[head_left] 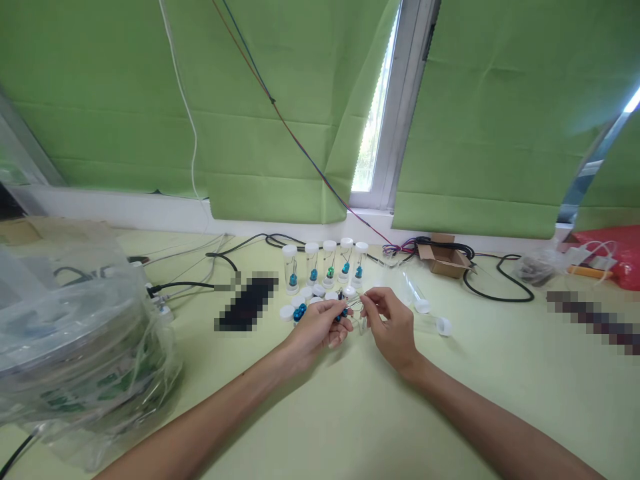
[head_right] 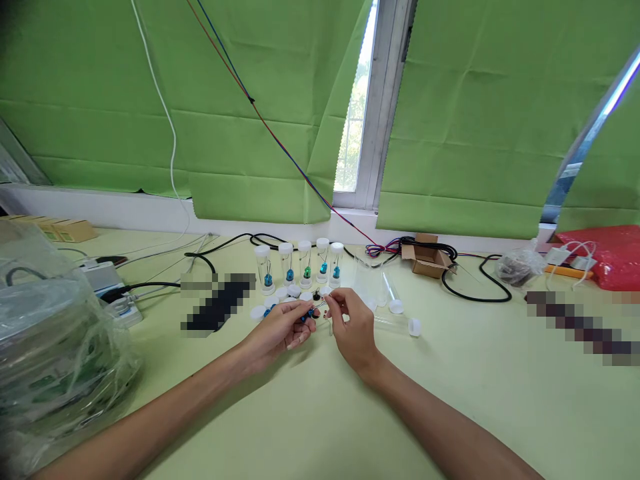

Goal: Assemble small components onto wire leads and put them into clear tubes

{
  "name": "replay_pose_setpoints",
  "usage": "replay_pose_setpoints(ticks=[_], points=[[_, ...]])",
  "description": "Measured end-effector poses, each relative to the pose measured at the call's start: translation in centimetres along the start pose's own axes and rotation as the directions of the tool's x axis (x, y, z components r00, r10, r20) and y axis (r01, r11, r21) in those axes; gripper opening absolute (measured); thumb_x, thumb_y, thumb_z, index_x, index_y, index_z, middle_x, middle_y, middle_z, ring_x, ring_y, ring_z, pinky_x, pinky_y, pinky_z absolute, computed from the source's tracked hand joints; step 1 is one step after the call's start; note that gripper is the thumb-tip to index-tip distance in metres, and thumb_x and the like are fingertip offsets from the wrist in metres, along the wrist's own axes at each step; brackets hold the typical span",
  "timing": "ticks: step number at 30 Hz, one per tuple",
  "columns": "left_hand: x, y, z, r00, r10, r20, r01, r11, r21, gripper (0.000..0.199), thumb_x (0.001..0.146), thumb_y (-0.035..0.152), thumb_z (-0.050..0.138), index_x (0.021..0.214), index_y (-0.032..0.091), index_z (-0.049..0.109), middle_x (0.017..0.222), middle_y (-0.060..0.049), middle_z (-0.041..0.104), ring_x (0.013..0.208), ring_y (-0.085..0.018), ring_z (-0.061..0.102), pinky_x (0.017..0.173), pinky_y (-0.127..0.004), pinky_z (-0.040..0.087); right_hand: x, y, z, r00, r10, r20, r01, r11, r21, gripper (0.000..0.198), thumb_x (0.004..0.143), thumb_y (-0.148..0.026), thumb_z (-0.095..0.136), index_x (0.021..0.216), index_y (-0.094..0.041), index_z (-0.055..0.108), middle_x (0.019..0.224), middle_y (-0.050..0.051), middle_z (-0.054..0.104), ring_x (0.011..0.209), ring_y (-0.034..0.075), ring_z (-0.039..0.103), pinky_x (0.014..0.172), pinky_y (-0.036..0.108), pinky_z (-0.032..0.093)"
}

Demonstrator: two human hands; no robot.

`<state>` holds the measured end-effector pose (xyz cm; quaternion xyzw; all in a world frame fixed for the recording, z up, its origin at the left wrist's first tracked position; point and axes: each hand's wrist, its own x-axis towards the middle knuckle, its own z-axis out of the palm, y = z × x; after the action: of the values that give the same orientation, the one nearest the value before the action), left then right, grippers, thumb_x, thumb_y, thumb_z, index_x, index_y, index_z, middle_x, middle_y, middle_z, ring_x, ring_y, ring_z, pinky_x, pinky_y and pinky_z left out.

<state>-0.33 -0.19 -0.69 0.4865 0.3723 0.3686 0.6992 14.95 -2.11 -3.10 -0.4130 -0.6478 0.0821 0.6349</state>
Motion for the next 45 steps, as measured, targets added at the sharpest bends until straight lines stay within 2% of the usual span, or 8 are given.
replay_pose_setpoints(ticks=[31,36,45], points=[[-0.17,0.21,0.17,1.000,-0.014,0.008,0.015,0.998,-0.055,0.025,0.084,0.036,0.063,0.080,0.012,0.061,0.064,-0.004,0.061,0.042,-0.004,0.044,0.038,-0.017,0.027,-0.06,-0.42,-0.11,0.998,-0.043,-0.035,0.042,0.999,-0.020,0.003,0.091,-0.018,0.055,0.088,-0.020,0.056,0.072,-0.001,0.058,0.056,0.011,0.059,0.053,0.023,0.052],[-0.18,0.19,0.17,1.000,-0.013,-0.008,0.012,0.998,-0.062,0.024,0.082,0.036,0.065,0.080,0.013,0.060,0.063,-0.003,0.061,0.042,-0.004,0.044,0.039,-0.017,0.027,-0.07,-0.23,-0.01,0.998,-0.064,-0.011,0.064,0.998,-0.022,0.004,0.091,-0.019,0.054,0.088,-0.020,0.055,0.072,-0.001,0.058,0.056,0.011,0.059,0.054,0.023,0.052],[-0.26,0.14,0.10,1.000,-0.012,0.000,0.012,0.997,-0.072,0.025,0.080,0.037,0.067,0.079,0.013,0.061,0.063,-0.003,0.062,0.041,-0.004,0.043,0.039,-0.019,0.027,-0.13,-0.17,0.00,1.000,-0.028,0.002,0.028,0.999,-0.036,0.006,0.092,-0.023,0.053,0.087,-0.021,0.055,0.071,-0.001,0.058,0.056,0.012,0.059,0.053,0.025,0.053]])
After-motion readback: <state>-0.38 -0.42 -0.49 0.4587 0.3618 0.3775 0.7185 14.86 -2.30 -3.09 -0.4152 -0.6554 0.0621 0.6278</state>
